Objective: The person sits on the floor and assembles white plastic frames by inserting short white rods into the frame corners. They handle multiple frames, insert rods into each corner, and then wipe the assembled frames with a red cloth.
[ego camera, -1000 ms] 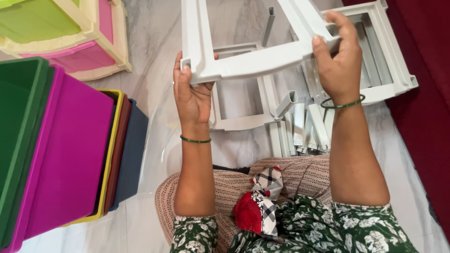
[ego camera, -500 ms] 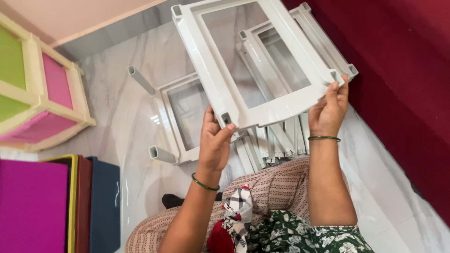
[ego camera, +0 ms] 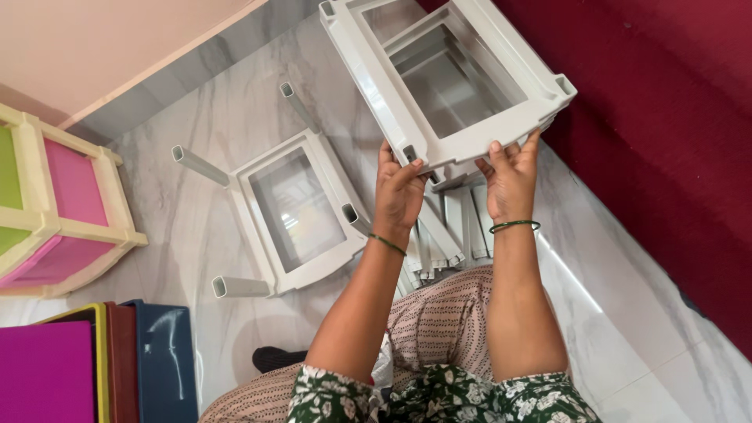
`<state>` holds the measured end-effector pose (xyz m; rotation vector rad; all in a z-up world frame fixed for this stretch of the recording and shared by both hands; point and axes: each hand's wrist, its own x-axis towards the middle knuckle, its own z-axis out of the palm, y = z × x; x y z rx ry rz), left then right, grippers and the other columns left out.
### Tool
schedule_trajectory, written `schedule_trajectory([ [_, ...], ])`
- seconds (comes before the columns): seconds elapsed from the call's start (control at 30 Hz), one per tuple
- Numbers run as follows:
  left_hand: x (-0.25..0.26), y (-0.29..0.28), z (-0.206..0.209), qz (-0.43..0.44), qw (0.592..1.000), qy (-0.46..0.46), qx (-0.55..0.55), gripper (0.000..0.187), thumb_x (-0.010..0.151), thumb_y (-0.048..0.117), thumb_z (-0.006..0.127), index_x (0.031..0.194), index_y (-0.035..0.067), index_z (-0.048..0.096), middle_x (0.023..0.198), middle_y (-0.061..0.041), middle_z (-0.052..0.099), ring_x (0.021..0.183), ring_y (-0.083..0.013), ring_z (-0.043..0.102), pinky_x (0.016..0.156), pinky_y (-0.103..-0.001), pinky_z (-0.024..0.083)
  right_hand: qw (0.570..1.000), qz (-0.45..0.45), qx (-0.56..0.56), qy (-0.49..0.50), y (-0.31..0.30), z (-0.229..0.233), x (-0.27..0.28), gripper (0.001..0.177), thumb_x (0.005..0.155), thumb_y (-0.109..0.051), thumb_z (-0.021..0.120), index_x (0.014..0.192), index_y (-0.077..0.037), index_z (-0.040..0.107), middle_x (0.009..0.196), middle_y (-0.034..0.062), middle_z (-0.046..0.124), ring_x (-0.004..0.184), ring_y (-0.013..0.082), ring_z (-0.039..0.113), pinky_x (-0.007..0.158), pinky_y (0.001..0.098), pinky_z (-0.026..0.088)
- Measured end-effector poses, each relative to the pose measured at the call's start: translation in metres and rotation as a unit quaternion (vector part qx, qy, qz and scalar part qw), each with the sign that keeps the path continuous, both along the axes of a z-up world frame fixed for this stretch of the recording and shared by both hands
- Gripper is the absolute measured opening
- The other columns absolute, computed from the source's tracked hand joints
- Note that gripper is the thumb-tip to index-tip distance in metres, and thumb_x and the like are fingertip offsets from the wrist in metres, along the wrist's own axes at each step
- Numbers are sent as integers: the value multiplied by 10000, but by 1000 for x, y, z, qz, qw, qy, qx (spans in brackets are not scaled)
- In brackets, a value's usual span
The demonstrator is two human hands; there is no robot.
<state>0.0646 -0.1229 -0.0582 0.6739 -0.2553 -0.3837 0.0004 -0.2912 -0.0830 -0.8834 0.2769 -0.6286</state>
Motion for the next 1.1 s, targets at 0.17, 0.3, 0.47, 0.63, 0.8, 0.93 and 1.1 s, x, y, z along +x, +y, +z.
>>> schedule_trajectory([
  [0.17, 20, -21, -24, -11, 998, 34, 57, 755, 880, -18, 651, 1518, 161, 290, 1282, -75, 568, 1125, -194, 584, 924, -377, 479, 999, 16, 14, 30, -11, -25, 16, 921, 1001, 46, 544, 1651, -179, -69, 1605, 78, 423, 1153, 140, 594, 861, 312, 552],
  [0.3, 31, -27, -42, -22, 989, 63, 133, 811, 854, -8, 652, 1537, 199, 266, 1274, -30, 588, 1111, -166, 581, 909, -370, 467, 999, 0, 27, 45, -15, -45, 25, 928, 977, 76, 511, 1654, -166, -76, 1642, 102, 370, 1142, 148, 607, 835, 302, 550],
  [0.47, 44, -28, -74, -16, 976, 27, 216, 727, 865, -32, 694, 1523, 66, 399, 1238, -91, 576, 1043, -176, 579, 865, -342, 494, 996, -23, 46, 77, -16, -56, 30, 909, 974, 85, 527, 1656, -168, -19, 1556, 133, 438, 1069, 157, 599, 787, 299, 544],
  [0.63, 44, -30, -99, 38, 949, -12, 312, 784, 851, 13, 735, 1550, 59, 382, 1222, -94, 584, 996, -185, 595, 885, -313, 518, 996, -28, 42, 70, -13, -61, 33, 836, 967, 81, 543, 1645, -101, 90, 1512, 140, 436, 1091, 157, 598, 793, 296, 544],
  [0.8, 44, -35, -104, 102, 860, -46, 498, 890, 836, 65, 812, 1594, 53, 347, 1347, -152, 451, 1156, -237, 542, 965, -383, 548, 994, -52, 27, 93, -16, -68, 36, 799, 984, 63, 585, 1637, -60, 141, 1552, 136, 390, 1122, 155, 596, 825, 278, 540],
  [0.93, 40, -33, -101, 82, 888, -23, 451, 957, 827, 101, 790, 1585, -25, 220, 1400, -216, 506, 1164, -286, 611, 926, -353, 559, 993, -61, 32, 95, -19, -86, 41, 814, 977, 60, 607, 1623, -61, 126, 1570, 113, 342, 1118, 157, 600, 826, 285, 541],
  [1.1, 10, -30, -76, 184, 853, -154, 463, 903, 791, 45, 812, 1532, -14, 299, 1362, -183, 455, 1155, -254, 552, 846, -328, 611, 995, -58, -4, 75, -26, -118, 49, 837, 987, 28, 674, 1649, -76, 173, 1609, 137, 364, 1184, 186, 585, 878, 316, 525],
])
